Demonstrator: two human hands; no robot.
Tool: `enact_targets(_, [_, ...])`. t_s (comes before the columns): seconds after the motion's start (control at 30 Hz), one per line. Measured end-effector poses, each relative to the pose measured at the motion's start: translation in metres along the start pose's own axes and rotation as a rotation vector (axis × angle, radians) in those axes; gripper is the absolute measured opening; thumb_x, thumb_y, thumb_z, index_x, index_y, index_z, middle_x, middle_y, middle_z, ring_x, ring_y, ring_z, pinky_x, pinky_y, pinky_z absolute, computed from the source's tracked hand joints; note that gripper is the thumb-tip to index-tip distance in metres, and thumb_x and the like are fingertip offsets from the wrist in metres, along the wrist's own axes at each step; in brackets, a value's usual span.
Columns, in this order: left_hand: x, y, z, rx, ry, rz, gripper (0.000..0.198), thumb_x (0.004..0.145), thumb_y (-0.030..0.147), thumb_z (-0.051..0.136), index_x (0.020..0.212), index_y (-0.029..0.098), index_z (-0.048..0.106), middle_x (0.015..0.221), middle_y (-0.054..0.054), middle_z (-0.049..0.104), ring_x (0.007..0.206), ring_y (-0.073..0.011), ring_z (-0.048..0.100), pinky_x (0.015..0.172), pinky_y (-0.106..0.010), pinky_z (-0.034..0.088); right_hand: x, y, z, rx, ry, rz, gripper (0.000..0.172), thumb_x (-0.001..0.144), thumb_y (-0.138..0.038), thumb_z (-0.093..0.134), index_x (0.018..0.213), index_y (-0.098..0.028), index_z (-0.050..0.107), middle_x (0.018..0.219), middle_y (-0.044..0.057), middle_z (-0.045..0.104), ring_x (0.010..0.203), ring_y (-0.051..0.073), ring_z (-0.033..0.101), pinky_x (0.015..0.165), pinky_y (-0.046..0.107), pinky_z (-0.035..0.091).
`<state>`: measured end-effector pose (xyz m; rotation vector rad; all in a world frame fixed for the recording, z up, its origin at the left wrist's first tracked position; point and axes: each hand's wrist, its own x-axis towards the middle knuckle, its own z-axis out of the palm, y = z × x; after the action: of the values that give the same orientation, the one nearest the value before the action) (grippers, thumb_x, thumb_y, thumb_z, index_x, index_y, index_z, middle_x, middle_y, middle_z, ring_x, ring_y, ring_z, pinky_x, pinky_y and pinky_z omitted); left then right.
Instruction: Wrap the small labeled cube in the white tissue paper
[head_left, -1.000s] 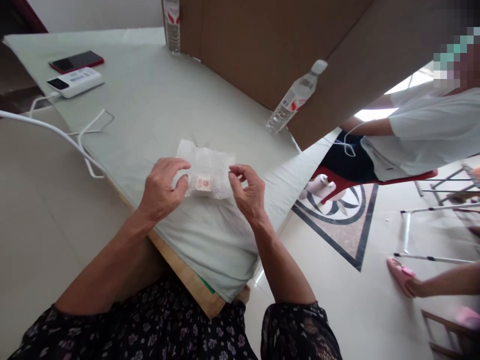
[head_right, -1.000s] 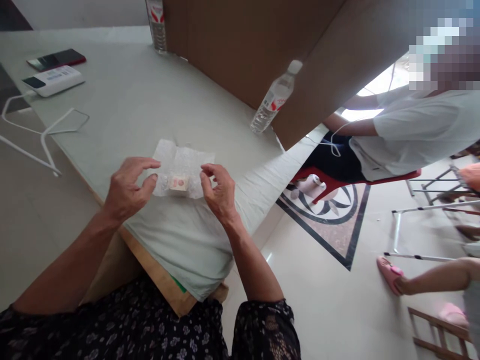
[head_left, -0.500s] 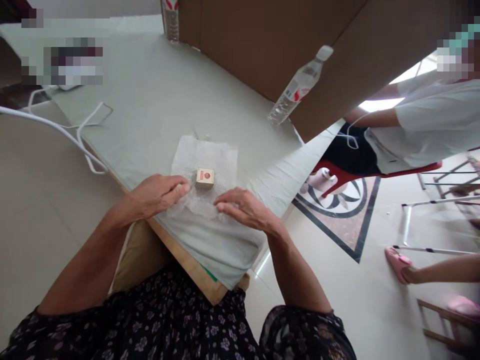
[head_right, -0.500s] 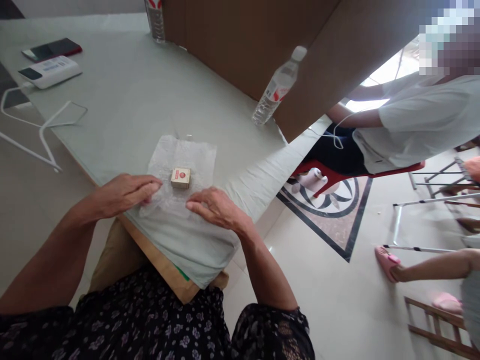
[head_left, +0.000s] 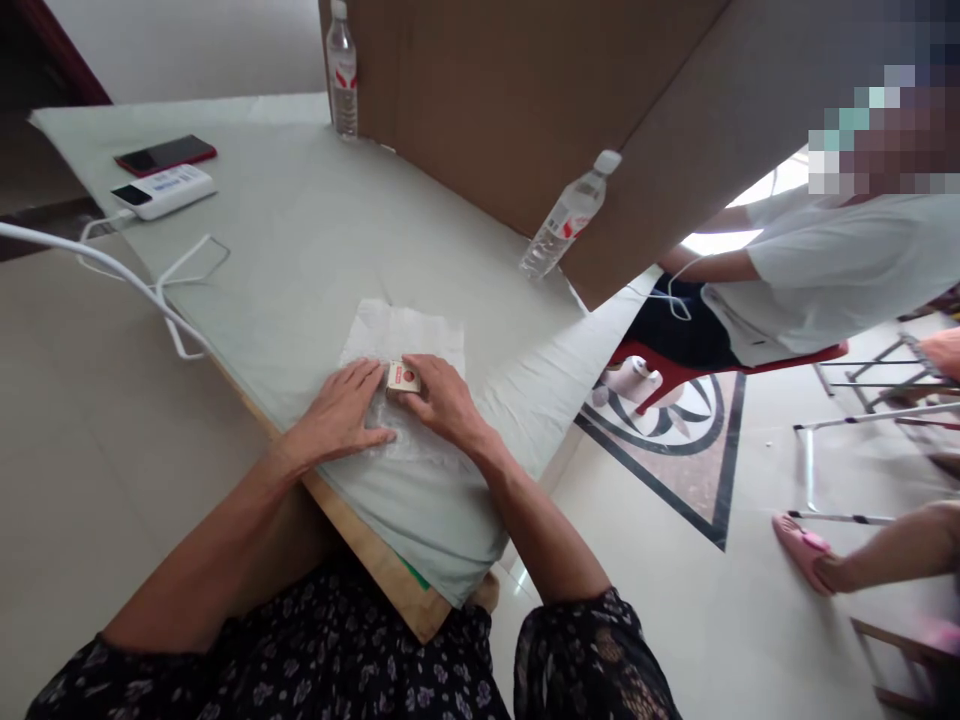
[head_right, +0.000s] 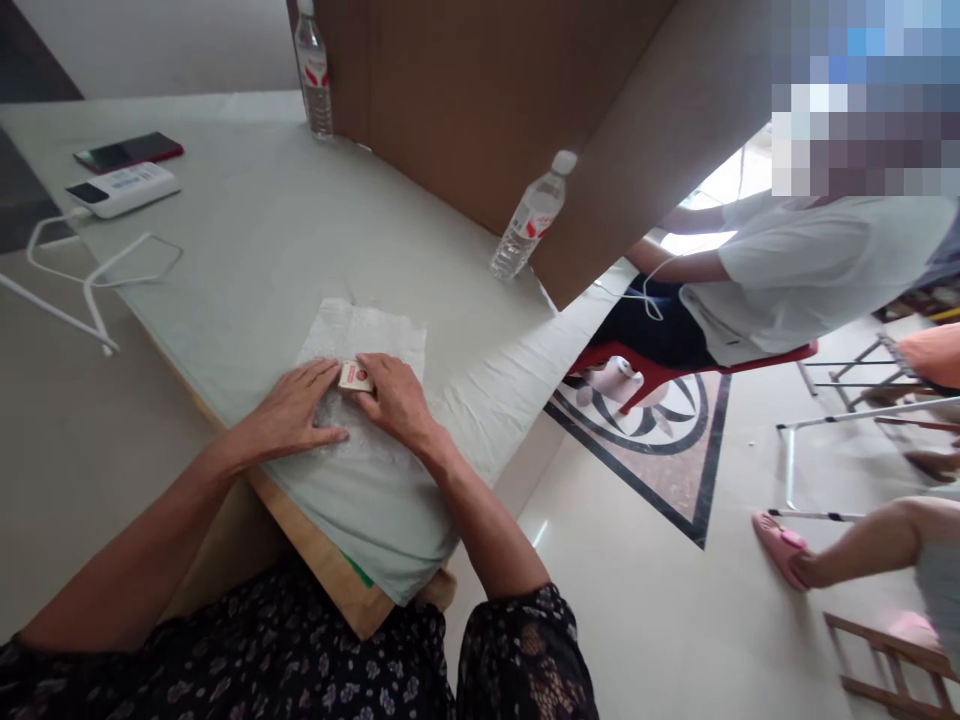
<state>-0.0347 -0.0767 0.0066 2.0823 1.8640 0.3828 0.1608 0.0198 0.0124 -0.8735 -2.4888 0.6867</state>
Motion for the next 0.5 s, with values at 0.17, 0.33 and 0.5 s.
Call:
enact_targets(0.17, [-0.002, 0.001, 0.004, 0.018, -0.026, -0.025, 0.091, 0.080, 0.052, 0.075, 0.155, 0.011, 0.046, 0.169, -0.024, 0.041, 0.160, -0.0413, 0.034, 0.129, -0.055, 0.031, -0.019, 0.028, -0.023, 0.063, 0.362, 0.109, 0.044, 0.091, -0.035, 0.070, 0.134, -0.024, 0.064, 0.134, 0.013, 0.072, 0.124, 0.029, 0.067, 0.109, 0.049, 0.052])
enact_targets(0.33, [-0.001, 0.004, 0.011, 0.003, 0.064, -0.039, 0.087, 0.078, 0.050, 0.078, 0.152, 0.014, 0.050, 0.166, -0.023, 0.044, 0.158, -0.0431, 0.035, 0.128, -0.057, 0.031, -0.038, 0.078, -0.050, -0.036, 0.475, 0.318, 0.048, 0.084, -0.034, 0.070, 0.130, -0.022, 0.065, 0.128, 0.014, 0.072, 0.118, 0.031, 0.067, 0.104, 0.052, 0.053])
enact_targets(0.5, [-0.003, 0.006, 0.013, 0.015, 0.091, -0.037, 0.082, 0.077, 0.048, 0.079, 0.148, 0.016, 0.054, 0.165, -0.022, 0.046, 0.157, -0.0433, 0.036, 0.128, -0.057, 0.031, -0.046, 0.074, -0.052, -0.212, 0.490, 0.403, 0.055, 0.084, -0.033, 0.071, 0.137, -0.020, 0.062, 0.150, 0.020, 0.061, 0.137, 0.039, 0.056, 0.112, 0.062, 0.044])
